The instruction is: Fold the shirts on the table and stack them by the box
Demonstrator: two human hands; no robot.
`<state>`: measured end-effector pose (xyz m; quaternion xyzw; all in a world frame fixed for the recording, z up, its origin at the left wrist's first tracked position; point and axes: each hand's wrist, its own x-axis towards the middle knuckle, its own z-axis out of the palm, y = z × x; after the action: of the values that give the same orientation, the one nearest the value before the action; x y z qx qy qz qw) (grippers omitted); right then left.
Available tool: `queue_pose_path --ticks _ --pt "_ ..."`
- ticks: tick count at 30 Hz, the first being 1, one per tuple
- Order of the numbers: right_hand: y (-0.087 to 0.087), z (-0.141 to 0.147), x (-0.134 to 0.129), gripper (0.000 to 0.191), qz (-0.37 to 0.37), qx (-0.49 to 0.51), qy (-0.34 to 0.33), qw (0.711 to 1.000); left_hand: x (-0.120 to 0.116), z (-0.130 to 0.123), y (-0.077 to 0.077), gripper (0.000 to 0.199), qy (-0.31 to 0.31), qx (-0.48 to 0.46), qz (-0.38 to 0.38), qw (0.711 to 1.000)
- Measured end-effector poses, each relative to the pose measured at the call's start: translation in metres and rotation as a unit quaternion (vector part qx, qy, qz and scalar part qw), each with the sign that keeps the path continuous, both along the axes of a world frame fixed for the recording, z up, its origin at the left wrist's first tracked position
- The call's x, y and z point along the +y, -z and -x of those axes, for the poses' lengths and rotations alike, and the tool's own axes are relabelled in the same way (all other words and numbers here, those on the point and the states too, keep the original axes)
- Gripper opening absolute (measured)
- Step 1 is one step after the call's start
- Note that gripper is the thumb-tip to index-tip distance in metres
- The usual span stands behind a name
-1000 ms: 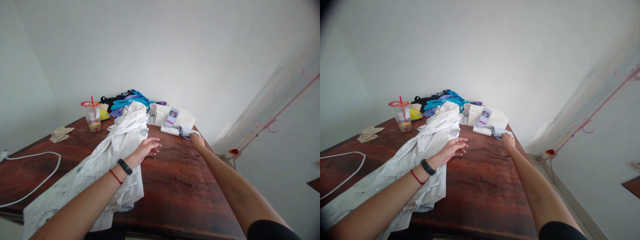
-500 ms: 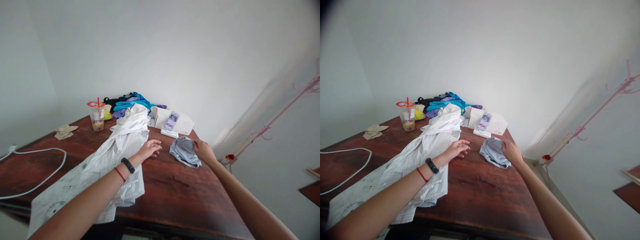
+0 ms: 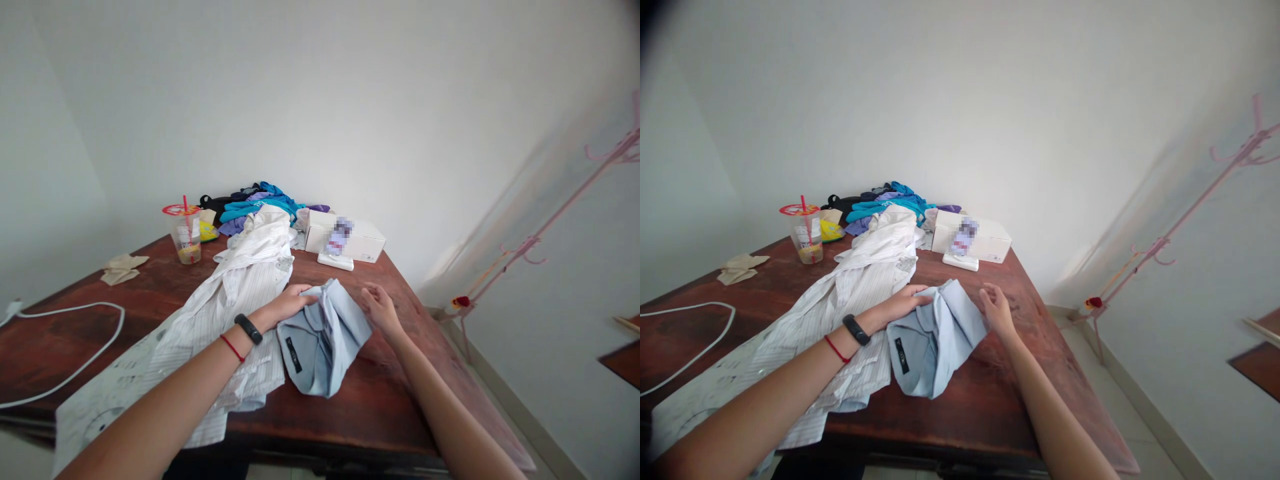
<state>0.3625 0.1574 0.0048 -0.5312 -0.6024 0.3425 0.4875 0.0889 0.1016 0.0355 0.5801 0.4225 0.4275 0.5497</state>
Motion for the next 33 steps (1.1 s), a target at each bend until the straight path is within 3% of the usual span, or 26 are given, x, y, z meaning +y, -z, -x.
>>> queue_pose_path --ticks 4,9,16,22,25,29,33 --pt "0.003 0.002 -0.008 0.042 -0.115 -0.038 -0.048 0.992 0.007 0.001 0.005 0.027 -0.059 0.062 -0.051 0.995" --pt "-0.006 0.009 -0.023 0.029 -0.129 -0.059 -0.061 0.988 0.002 0.001 -0.004 0.046 -0.086 0.048 -0.045 0.994" --pt "-0.018 0.01 -0.032 0.056 -0.117 0.027 -0.033 0.992 -0.001 -0.002 -0.01 0.059 -0.015 0.112 -0.101 0.988" --pt "-0.027 0.014 -0.043 0.058 -0.066 0.063 -0.151 0.984 -0.003 -0.005 -0.004 0.069 0.039 0.195 -0.204 0.958" --pt "-0.029 0.017 -0.048 0.06 -0.039 0.092 -0.196 0.975 -0.004 -0.008 -0.002 0.06 0.014 0.25 -0.261 0.932" --pt "-0.034 0.017 -0.051 0.062 -0.025 0.09 -0.253 0.963 -0.006 -0.013 -0.005 0.025 0.002 0.29 -0.3 0.909" --pt "-0.034 0.019 -0.054 0.055 0.022 0.052 -0.345 0.937 -0.011 -0.018 -0.011 0.025 0.004 0.274 -0.328 0.904"
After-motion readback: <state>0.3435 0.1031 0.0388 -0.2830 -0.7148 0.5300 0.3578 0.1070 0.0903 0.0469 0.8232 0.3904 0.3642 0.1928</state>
